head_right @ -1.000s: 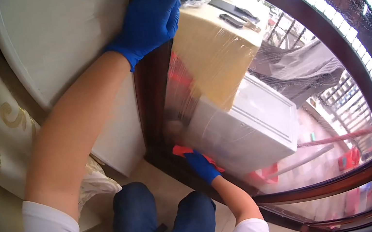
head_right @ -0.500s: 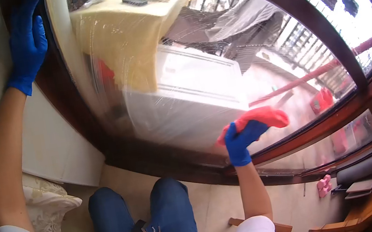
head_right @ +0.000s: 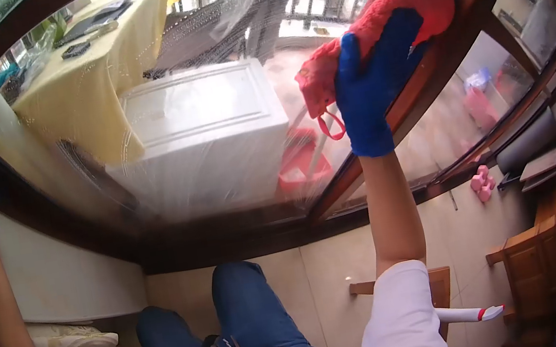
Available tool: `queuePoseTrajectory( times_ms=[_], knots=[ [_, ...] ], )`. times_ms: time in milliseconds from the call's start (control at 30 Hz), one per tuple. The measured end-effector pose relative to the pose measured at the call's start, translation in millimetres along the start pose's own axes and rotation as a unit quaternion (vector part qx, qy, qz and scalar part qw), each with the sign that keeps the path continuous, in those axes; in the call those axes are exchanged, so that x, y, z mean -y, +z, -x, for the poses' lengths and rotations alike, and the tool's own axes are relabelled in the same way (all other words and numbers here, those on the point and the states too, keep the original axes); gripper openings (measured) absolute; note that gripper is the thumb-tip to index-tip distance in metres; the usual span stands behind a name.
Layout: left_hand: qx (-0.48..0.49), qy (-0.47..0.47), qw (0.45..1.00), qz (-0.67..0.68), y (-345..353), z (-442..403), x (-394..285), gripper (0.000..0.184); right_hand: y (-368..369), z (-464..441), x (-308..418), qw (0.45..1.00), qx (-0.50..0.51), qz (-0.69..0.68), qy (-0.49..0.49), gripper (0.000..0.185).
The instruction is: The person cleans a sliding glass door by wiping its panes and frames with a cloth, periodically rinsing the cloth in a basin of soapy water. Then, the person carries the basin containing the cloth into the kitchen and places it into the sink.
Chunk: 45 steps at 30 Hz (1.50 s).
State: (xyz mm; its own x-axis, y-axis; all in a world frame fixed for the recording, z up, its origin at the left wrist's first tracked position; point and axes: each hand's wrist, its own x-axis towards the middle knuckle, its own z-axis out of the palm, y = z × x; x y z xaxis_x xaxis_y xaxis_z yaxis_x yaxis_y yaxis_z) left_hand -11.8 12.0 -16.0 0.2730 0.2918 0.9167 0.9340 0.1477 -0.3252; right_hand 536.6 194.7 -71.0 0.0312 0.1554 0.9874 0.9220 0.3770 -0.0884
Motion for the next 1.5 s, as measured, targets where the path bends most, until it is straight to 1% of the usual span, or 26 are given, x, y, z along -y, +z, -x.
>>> queuePoseTrajectory(
  times_ms=[33,100,133,200,300,367,467,567,733,767,800,867,933,967,1000,1033,1067,1100,1167,1233,1300,1333,1400,1433,1467,1500],
  knots=[
    [-0.009,0.009,1.0,-0.009,1,0,2,0.037,1,5,1,1.0,0.007,-0.004,0.005,0.066],
    [-0.016,0.021,0.999,-0.022,2,-1,6,0.037,5,14,8,0.989,-0.038,-0.106,0.091,0.061],
    [-0.022,0.024,0.999,-0.017,2,-1,6,0.038,10,45,9,0.981,-0.041,-0.115,0.151,0.063],
    [-0.022,0.026,0.999,-0.018,3,-1,6,0.038,25,134,3,0.974,-0.036,-0.096,0.203,0.067],
    [-0.022,0.015,0.999,-0.036,3,3,4,0.037,39,302,22,0.942,0.014,-0.092,0.323,0.061],
    [-0.028,0.027,0.999,-0.037,4,1,2,0.036,46,370,34,0.906,0.062,-0.081,0.411,0.058],
    [-0.039,0.055,0.997,-0.046,6,3,9,0.035,55,418,47,0.855,0.146,-0.044,0.496,0.052],
    [-0.043,0.046,0.998,-0.013,10,7,10,0.037,63,440,71,0.829,0.234,-0.016,0.508,0.047],
    [-0.078,0.031,0.994,-0.068,9,7,2,0.034,80,479,173,0.785,0.439,-0.075,0.43,0.04],
    [-0.084,0.032,0.996,-0.017,13,7,6,0.034,84,489,204,0.767,0.49,-0.106,0.401,0.039],
    [-0.029,0.058,0.998,0.005,5,2,8,0.058,90,496,238,0.743,0.538,-0.144,0.371,0.038],
    [-0.064,0.018,0.997,-0.036,4,5,-3,0.037,96,505,303,0.678,0.63,-0.227,0.304,0.036],
    [-0.031,0.005,0.999,-0.041,-1,1,-4,0.037,98,502,362,0.611,0.689,-0.309,0.237,0.034],
    [-0.013,-0.002,0.999,-0.046,-2,-1,1,0.038,93,485,385,0.595,0.696,-0.345,0.206,0.034],
    [-0.027,-0.004,0.999,-0.043,1,1,6,0.035,87,466,399,0.6,0.686,-0.373,0.174,0.033],
    [-0.042,-0.007,0.998,-0.04,5,2,10,0.031,69,419,399,0.64,0.654,-0.382,0.128,0.032],
    [-0.026,0.002,0.999,-0.026,4,3,18,0.036,49,367,400,0.68,0.619,-0.386,0.082,0.032],
    [-0.01,-0.018,1.0,-0.005,2,1,18,0.038,39,319,395,0.755,0.529,-0.388,-0.012,0.03],
    [0.021,-0.049,0.998,0.017,-4,-3,14,0.038,27,302,363,0.777,0.489,-0.383,-0.1,0.031],
    [0.05,-0.077,0.995,0.035,-12,-6,13,0.038,-5,245,331,0.742,0.552,-0.358,-0.127,0.035],
    [0.068,-0.123,0.987,0.084,-18,-12,13,0.039,-47,143,315,0.71,0.594,-0.338,-0.171,0.036],
    [0.078,-0.152,0.979,0.112,-23,-14,11,0.039,-60,141,305,0.723,0.555,-0.369,-0.18,0.036],
    [0.092,-0.269,0.947,0.151,-40,-29,-4,0.042,-94,135,270,0.657,0.613,-0.363,-0.245,0.048],
    [0.107,-0.327,0.922,0.179,-55,-38,-14,0.044,-112,107,260,0.626,0.655,-0.308,-0.29,0.048],
    [0.118,-0.381,0.894,0.204,-70,-43,-25,0.045,-132,93,253,0.625,0.66,-0.31,-0.279,0.043],
    [0.14,-0.388,0.887,0.206,-94,-51,-40,0.047,-151,76,246,0.624,0.665,-0.312,-0.267,0.038]
  ],
)
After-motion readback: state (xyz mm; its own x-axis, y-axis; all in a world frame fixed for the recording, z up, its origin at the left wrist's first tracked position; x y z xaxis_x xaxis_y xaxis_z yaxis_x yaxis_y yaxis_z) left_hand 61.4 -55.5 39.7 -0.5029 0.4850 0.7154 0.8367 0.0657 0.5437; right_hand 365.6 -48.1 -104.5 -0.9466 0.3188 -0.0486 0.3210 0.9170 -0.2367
